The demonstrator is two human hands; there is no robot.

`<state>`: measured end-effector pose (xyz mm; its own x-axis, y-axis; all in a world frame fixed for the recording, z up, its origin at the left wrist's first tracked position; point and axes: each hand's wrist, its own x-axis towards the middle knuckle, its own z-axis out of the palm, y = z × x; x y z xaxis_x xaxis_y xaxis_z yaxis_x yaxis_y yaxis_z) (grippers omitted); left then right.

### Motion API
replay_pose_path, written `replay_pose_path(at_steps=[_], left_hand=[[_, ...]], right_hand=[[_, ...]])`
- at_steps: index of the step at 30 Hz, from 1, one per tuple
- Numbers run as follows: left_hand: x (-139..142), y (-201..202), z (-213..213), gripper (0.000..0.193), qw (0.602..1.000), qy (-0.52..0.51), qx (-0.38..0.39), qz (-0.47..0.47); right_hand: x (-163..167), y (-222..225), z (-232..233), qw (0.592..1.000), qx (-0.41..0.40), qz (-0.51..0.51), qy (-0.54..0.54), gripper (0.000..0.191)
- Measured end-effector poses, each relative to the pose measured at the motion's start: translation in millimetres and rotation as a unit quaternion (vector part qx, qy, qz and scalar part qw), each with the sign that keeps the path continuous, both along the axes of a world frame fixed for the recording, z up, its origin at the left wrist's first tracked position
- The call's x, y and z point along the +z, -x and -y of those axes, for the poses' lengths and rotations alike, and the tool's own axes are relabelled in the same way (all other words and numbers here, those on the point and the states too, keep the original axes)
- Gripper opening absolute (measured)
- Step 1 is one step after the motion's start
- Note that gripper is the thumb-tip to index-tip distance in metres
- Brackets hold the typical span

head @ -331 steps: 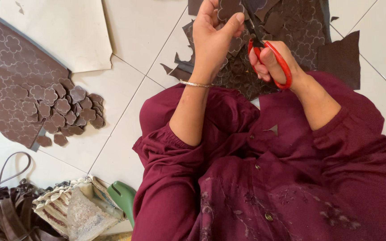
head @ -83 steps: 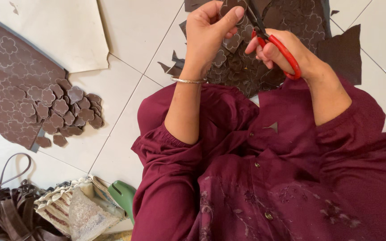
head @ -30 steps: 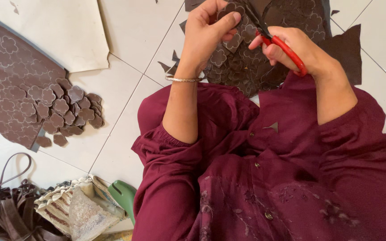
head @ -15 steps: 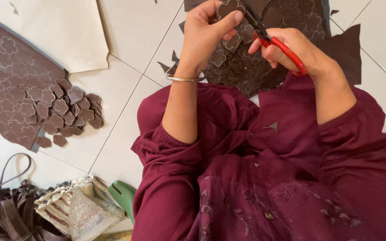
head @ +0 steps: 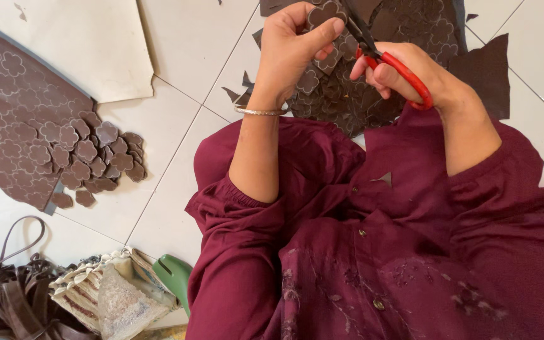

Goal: The person sits on the floor cutting flower-shaped pieces from brown patterned leather sheets using red-handled scissors, following printed outlines. They rotate the sheet while cutting, set finished flower cutouts onto a growing pile beside them, and trim away scrap pieces.

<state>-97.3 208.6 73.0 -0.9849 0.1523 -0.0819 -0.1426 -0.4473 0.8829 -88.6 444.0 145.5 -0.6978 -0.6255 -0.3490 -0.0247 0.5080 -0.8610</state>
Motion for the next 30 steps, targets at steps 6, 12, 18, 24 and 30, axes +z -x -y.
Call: replay_pose_path(at_steps=[6, 12, 18, 24, 30], left_hand=[[1.8, 0.3, -1.0, 0.016, 1.0, -0.017, 0.0, -0.003], [0.2, 0.0, -4.5, 0.017, 1.0, -0.002, -0.007, 0.003], [-1.2, -0.1, -6.5, 0.017, 1.0, -0.011, -0.01, 0.009], [2.4, -0.2, -8.0, 0.016, 0.999, -0.018, -0.01, 0.026], [5.3, -1.4, -8.9, 0.016, 0.999, -0.014, -0.008, 0.029]], right_hand=[[0.6, -0.6, 1.5, 1.0, -0.001, 0.017, 0.02, 0.096], [-2.6, -1.1, 0.8, 0.999, 0.006, 0.018, 0.037, 0.093], [-4.9, -0.1, -1.2, 0.998, 0.019, 0.028, 0.05, 0.09], [-2.2, 0.5, 0.2, 0.994, 0.037, 0.053, 0.094, 0.089], [-2.2, 0.8, -0.1, 0.997, 0.031, 0.031, 0.063, 0.093]])
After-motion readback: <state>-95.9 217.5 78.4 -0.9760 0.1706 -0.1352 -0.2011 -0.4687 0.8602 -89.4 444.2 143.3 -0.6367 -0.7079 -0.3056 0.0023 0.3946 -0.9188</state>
